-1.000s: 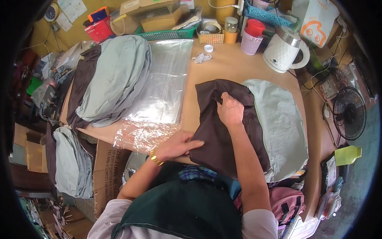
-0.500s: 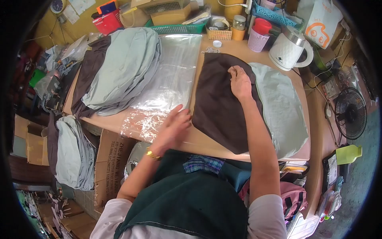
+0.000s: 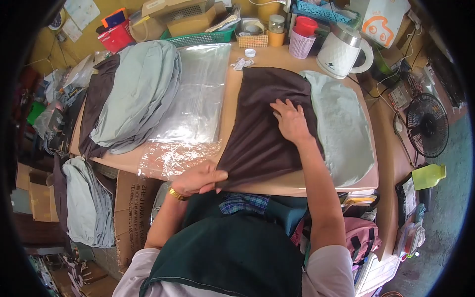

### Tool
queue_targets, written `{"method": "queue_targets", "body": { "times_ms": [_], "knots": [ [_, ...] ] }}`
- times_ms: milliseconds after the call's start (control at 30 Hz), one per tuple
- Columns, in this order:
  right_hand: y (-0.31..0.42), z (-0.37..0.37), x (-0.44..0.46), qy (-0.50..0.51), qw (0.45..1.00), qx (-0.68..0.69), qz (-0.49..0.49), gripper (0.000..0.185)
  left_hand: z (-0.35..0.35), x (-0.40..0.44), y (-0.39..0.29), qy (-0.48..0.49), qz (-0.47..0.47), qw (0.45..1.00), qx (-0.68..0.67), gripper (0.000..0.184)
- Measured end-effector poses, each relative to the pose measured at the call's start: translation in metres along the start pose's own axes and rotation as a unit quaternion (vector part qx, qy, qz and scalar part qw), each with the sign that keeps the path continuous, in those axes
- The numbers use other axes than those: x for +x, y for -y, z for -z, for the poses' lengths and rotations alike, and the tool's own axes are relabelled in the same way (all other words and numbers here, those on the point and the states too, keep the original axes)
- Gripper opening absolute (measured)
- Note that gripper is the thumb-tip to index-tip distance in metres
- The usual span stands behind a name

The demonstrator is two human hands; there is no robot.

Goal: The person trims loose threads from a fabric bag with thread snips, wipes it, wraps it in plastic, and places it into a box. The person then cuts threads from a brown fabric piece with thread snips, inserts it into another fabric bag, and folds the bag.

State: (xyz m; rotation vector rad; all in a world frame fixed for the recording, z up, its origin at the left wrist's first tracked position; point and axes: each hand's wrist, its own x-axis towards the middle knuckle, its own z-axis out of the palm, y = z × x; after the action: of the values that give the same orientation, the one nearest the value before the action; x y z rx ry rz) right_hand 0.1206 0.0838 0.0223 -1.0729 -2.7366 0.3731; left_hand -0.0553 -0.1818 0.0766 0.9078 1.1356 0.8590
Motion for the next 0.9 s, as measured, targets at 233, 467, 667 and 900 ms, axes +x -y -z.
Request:
{"method": "queue_targets", "body": {
  "times_ms": [233, 467, 667, 900],
  "knots": [
    [-0.013, -0.008, 0.001, -0.093, 0.988, -0.038, 0.119, 0.048, 0.017, -0.052, 0.007, 0.068, 0.086, 0.969, 0.222, 0.043],
    [0.041, 0.031, -0.017, -0.199, 0.974, -0.040, 0.099, 0.028, 0.004, -0.035, 0.026, -0.153, 0.057, 0.982, 0.093, 0.041],
    [0.108, 0.009, -0.059, -0.091, 0.967, 0.218, 0.098, 0.021, -0.024, 0.039, 0.032, -0.270, -0.074, 0.958, 0.060, 0.073],
    [0.077, -0.032, -0.049, -0.145, 0.963, 0.197, 0.113, 0.012, -0.001, 0.000, 0.037, -0.090, 0.021, 0.989, 0.112, 0.033]
  ]
}}
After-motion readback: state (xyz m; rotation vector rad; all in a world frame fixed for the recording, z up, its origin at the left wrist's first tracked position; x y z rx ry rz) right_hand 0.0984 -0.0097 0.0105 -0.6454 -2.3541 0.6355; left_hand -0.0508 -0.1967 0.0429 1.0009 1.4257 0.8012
